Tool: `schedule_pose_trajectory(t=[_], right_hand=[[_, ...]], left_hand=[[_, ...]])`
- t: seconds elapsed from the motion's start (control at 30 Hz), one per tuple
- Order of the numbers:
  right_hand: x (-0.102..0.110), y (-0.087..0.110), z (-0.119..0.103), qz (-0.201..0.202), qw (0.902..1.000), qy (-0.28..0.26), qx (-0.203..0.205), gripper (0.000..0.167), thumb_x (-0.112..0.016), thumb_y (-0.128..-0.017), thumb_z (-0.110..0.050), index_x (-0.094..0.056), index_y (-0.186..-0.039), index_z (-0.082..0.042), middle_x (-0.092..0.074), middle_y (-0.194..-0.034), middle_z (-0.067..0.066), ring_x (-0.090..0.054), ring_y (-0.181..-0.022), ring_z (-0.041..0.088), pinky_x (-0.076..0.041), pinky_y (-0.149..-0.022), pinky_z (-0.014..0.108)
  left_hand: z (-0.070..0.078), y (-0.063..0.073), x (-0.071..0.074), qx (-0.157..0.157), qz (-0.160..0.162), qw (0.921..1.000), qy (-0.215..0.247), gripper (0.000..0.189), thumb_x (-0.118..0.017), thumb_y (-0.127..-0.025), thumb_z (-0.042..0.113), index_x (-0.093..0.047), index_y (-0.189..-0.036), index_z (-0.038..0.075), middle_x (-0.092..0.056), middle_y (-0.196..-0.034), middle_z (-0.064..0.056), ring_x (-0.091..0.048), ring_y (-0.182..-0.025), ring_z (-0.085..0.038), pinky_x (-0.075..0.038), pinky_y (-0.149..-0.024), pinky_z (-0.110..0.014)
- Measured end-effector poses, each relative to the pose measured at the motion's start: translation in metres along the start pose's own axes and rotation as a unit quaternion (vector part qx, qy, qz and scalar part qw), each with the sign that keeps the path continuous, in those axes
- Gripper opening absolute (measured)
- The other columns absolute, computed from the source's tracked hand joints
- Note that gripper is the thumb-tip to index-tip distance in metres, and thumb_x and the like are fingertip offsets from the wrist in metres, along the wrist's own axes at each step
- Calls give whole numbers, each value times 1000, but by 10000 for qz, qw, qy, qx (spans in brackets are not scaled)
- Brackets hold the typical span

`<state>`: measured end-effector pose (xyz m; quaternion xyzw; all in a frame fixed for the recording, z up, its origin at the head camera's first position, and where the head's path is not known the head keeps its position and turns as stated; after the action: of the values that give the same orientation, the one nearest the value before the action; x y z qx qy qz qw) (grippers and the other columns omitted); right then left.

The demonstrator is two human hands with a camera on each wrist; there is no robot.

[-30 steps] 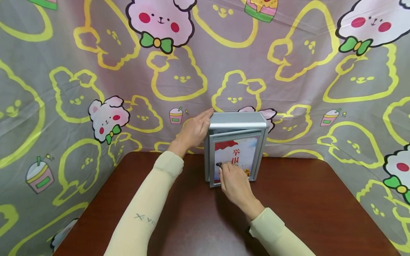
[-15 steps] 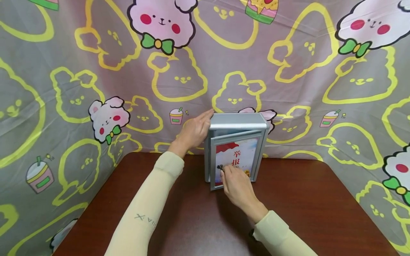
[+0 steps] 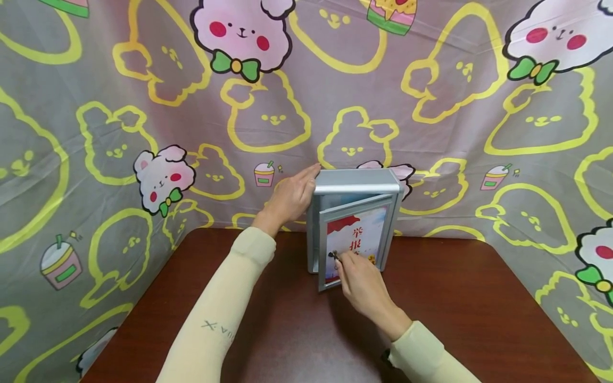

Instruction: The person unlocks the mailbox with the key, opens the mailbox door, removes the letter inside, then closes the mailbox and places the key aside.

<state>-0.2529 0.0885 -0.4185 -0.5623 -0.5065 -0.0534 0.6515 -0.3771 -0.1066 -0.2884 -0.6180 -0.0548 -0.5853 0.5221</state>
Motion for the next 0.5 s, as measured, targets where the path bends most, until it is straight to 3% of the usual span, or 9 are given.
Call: schedule_pose_trajectory(t=[0.5], right_hand=[[9, 3, 0, -357, 9989, -173, -263, 9, -63, -100, -16, -62, -93, -11, -53, -78, -5, -51, -68, 15, -47, -60, 32]], left_hand=[[0, -1, 2, 32, -75, 10000, -17, 58, -22, -107, 31, -45, -156, 10, -42, -161, 0, -43, -145, -20, -36, -118, -37]])
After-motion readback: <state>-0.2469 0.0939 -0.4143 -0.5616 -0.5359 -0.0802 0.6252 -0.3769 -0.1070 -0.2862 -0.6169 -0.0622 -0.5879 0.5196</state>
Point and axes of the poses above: each hand's wrist, its own y-axis away from the middle knuckle, its own x-axis out of the back of the hand, z = x × y, the point moved 2 cm from there along -y, towards the middle knuckle
